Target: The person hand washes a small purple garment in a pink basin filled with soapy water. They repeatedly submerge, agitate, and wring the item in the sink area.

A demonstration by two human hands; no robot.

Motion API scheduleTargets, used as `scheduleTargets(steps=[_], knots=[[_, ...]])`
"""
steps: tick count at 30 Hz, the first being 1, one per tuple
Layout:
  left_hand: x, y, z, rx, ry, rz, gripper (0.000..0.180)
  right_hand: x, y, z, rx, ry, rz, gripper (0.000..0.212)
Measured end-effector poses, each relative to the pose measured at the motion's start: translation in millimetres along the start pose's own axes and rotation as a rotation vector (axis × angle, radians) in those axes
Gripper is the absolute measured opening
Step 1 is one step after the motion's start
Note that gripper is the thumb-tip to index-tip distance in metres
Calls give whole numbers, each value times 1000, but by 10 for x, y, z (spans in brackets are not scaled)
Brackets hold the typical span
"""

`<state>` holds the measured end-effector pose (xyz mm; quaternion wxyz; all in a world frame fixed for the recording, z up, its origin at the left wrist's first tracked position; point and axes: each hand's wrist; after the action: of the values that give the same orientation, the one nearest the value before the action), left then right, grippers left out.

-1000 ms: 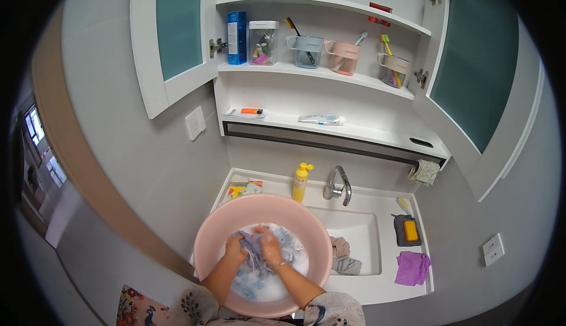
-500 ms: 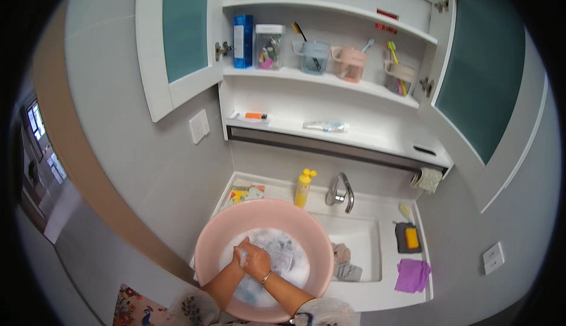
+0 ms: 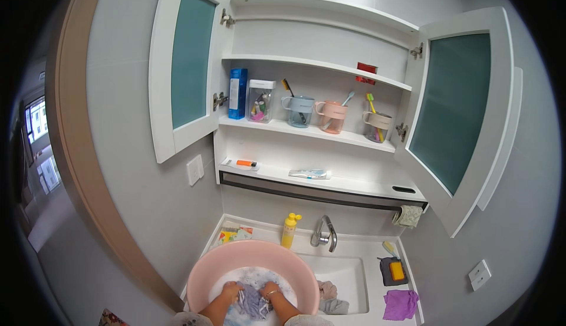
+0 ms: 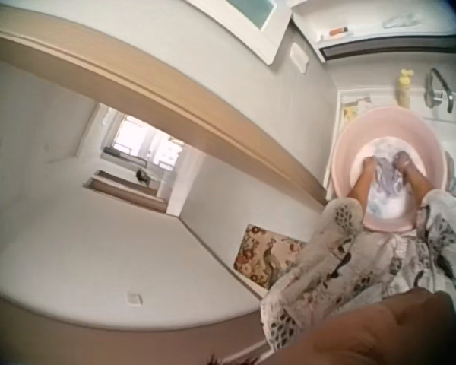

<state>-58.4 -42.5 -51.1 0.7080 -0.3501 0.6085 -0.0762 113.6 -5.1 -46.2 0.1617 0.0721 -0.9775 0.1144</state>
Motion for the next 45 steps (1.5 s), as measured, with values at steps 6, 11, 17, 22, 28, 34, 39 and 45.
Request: scheduleTargets(steps=[6, 11, 17, 22, 28, 34, 39, 45], knots=[[-19, 213, 18, 270, -399, -293, 19, 600, -383, -195, -409, 928, -261, 27], [331, 205, 78, 906, -1033, -31, 30, 1035, -750, -490, -536, 510, -259, 32], [-467, -943, 414, 285, -473, -184, 35, 859, -601, -650, -698, 364, -187, 37], [14, -13, 186, 749, -718, -156, 37, 1119, -1027, -609, -592, 454, -467, 33], [-728, -1072, 282, 192, -411, -157, 31, 297, -162, -761, -442, 786, 41, 53], [-179, 324, -40, 211, -689, -87, 42, 111, -430, -893, 136, 378, -144, 71], [-432, -398, 44, 42, -432, -129, 41, 221, -280, -614, -325, 1235, -106, 29], [69, 3, 119, 283, -456, 317, 33, 1176, -924, -655, -636, 889, -247, 22]])
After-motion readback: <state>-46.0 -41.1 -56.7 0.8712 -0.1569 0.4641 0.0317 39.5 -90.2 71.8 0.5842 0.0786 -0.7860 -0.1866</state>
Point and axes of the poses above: each hand's wrist, its own y-axis towards the middle knuckle, its own z-axis out of the palm, x = y × z, and after that the axes turned 7 degrees about -x, right-handed
